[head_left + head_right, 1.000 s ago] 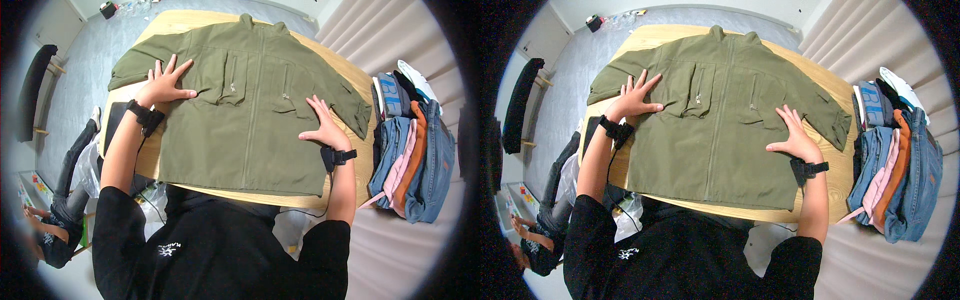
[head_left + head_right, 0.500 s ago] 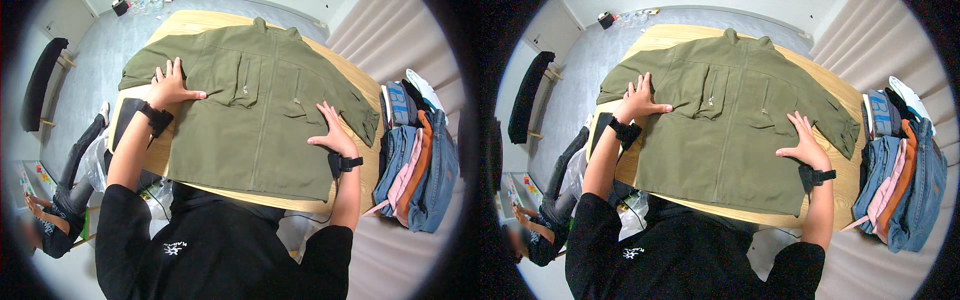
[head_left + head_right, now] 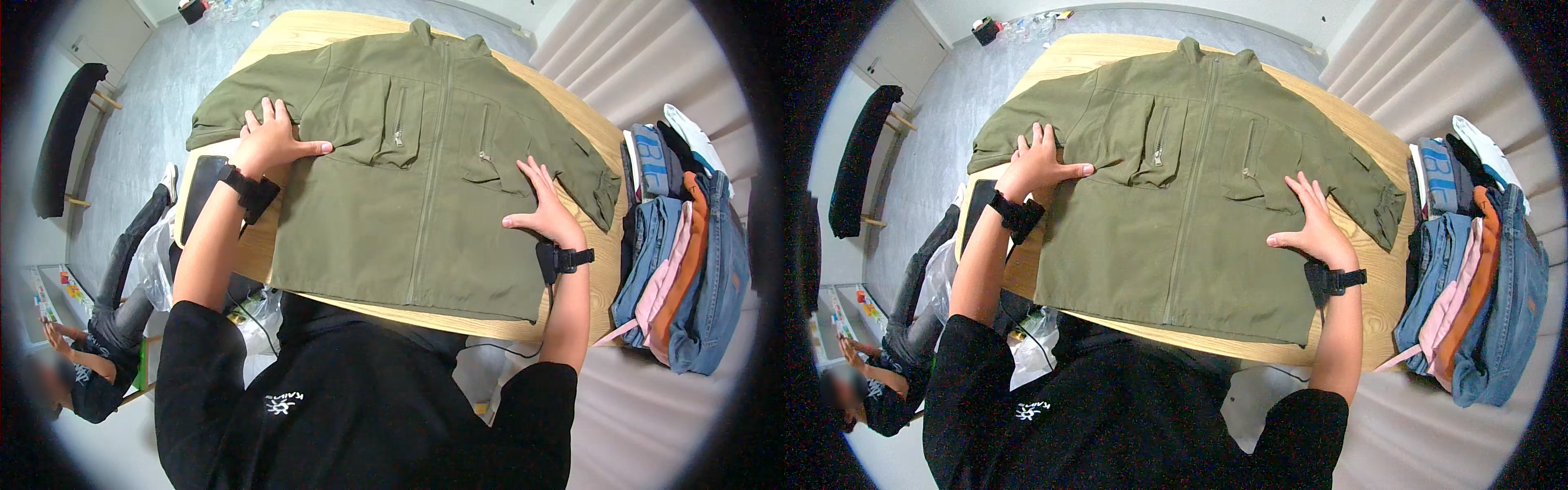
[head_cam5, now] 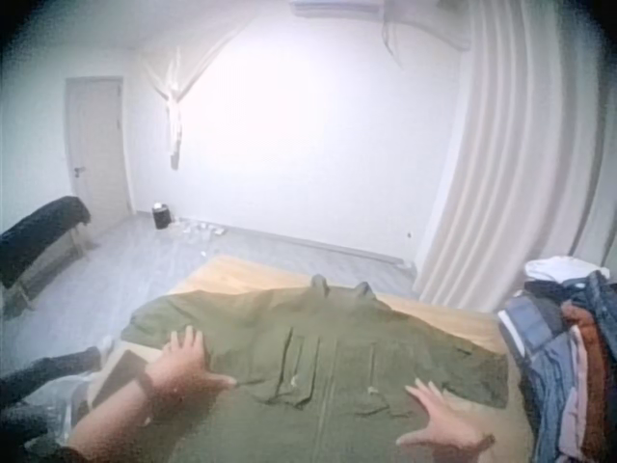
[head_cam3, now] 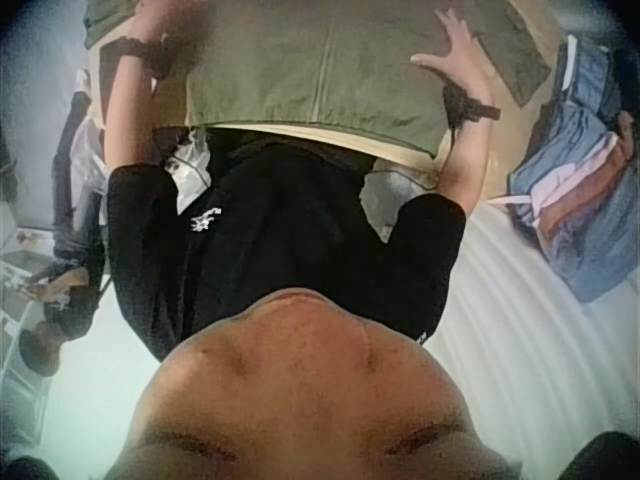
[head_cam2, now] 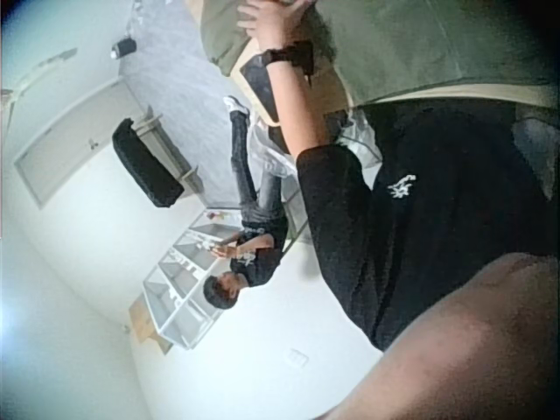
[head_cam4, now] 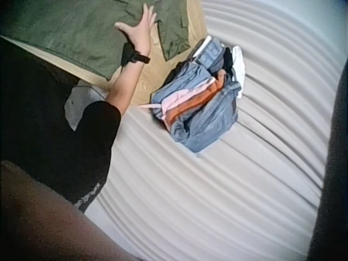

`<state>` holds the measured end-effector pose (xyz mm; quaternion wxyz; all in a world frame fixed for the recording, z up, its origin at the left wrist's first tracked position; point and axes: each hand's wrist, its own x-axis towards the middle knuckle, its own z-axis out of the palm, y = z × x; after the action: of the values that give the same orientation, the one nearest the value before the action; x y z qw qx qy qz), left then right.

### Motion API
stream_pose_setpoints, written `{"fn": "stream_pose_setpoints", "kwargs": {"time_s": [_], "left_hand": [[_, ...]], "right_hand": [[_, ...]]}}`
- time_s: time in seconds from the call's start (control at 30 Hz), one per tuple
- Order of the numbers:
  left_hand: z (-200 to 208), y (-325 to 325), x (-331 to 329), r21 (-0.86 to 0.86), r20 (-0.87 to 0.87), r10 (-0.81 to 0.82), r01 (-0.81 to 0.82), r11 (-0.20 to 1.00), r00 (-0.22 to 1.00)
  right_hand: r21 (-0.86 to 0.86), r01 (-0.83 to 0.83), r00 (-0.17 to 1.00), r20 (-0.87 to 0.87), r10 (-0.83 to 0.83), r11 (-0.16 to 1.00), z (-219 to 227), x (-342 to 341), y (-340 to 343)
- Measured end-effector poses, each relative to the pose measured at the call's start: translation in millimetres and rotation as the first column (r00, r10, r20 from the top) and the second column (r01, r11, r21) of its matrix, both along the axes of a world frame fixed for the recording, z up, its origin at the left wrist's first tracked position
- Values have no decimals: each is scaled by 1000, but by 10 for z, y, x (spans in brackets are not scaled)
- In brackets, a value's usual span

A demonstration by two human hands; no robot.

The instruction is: Folding a green jacket and a pair of blue jeans on a wooden table.

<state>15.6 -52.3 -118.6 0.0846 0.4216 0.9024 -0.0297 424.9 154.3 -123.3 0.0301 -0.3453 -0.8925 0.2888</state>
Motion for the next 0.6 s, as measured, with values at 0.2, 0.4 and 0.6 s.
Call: {"fn": "stream_pose_setpoints", "kwargs": {"time_s": [0.2, 0.4, 0.6], "left_hand": [[-2, 14, 25, 45, 21, -2, 1, 999, 1000], [102, -436, 102, 228, 46, -394, 375, 899, 918], [391, -915, 632, 283, 363, -619, 550, 785, 696]], "right_hand": [[23, 2, 1000, -2, -2, 1000, 57, 33, -46], [142, -24, 999, 51, 17, 990, 300, 86, -607], [-1, 7, 997, 74, -7, 1000, 305, 455, -1142]]}}
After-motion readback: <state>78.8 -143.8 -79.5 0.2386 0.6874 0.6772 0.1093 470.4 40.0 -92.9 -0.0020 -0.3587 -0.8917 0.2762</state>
